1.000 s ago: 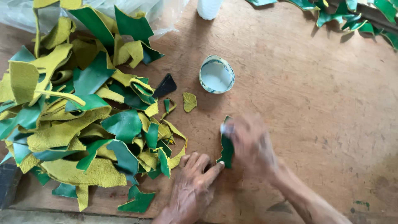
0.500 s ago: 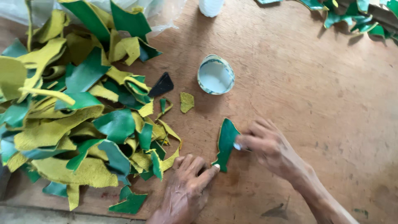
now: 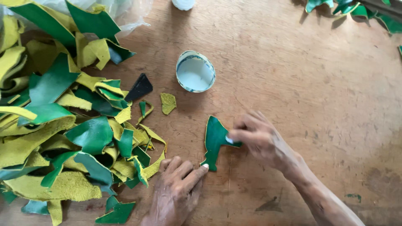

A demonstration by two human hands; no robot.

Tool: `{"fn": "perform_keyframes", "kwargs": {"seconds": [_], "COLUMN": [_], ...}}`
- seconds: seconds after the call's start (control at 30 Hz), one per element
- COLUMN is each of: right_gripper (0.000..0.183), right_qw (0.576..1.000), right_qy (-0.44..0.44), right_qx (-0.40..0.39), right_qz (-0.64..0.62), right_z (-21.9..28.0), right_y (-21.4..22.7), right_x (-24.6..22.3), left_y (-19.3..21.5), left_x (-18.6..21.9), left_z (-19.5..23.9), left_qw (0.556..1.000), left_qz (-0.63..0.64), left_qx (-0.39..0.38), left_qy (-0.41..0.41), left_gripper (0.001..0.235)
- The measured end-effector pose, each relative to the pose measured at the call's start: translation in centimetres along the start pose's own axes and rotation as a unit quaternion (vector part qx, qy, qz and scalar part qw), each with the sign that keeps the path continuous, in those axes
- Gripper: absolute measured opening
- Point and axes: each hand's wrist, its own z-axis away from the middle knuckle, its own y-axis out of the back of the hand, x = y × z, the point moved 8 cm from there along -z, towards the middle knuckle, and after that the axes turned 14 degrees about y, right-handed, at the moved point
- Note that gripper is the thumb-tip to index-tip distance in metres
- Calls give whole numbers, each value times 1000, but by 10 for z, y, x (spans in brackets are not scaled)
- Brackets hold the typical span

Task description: The person repeatedly picks green and yellow fabric pieces from a pile, applies white glue from a small cup using a cotton pad, and places the treated pieces onto a wooden board. The process is repeated for multiple pieces throughout the clip.

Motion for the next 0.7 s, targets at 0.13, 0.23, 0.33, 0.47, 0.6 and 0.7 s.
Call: {"fn": "perform_keyframes", "kwargs": {"seconds": [0.13,0.23,0.33,0.47,0.6,0.7], "right_gripper": [39,22,21,18,16,20], "right_qw": [999,980,987,989,985,994], "right_qy": [-48,-164,-107,-39,-50,-29], "right_qx": [-7,114,118,101,122,86], "right_qz": [24,23,35,104,112,69], "right_z": [40,73,49,-31,-58,-50], "right_y": [-1,8,-1,-12,-12,-22], "right_x": [1,7,-10,-21,-30,-54], "left_y": [-1,-3,-4,0,4,8], "left_x": [-5,-6,-4,-1,-2,-8], "left_z": [1,2,-2,-4,-2,-6], "left_qw": [1000,1000,1000,1000,998,995], "left_qz": [-6,1,-13,-17,-19,-32], "left_qx": [-8,-5,-3,0,16,35], "left_qy": [5,17,16,13,52,84], "left_gripper": [28,24,25,26,30,34]}}
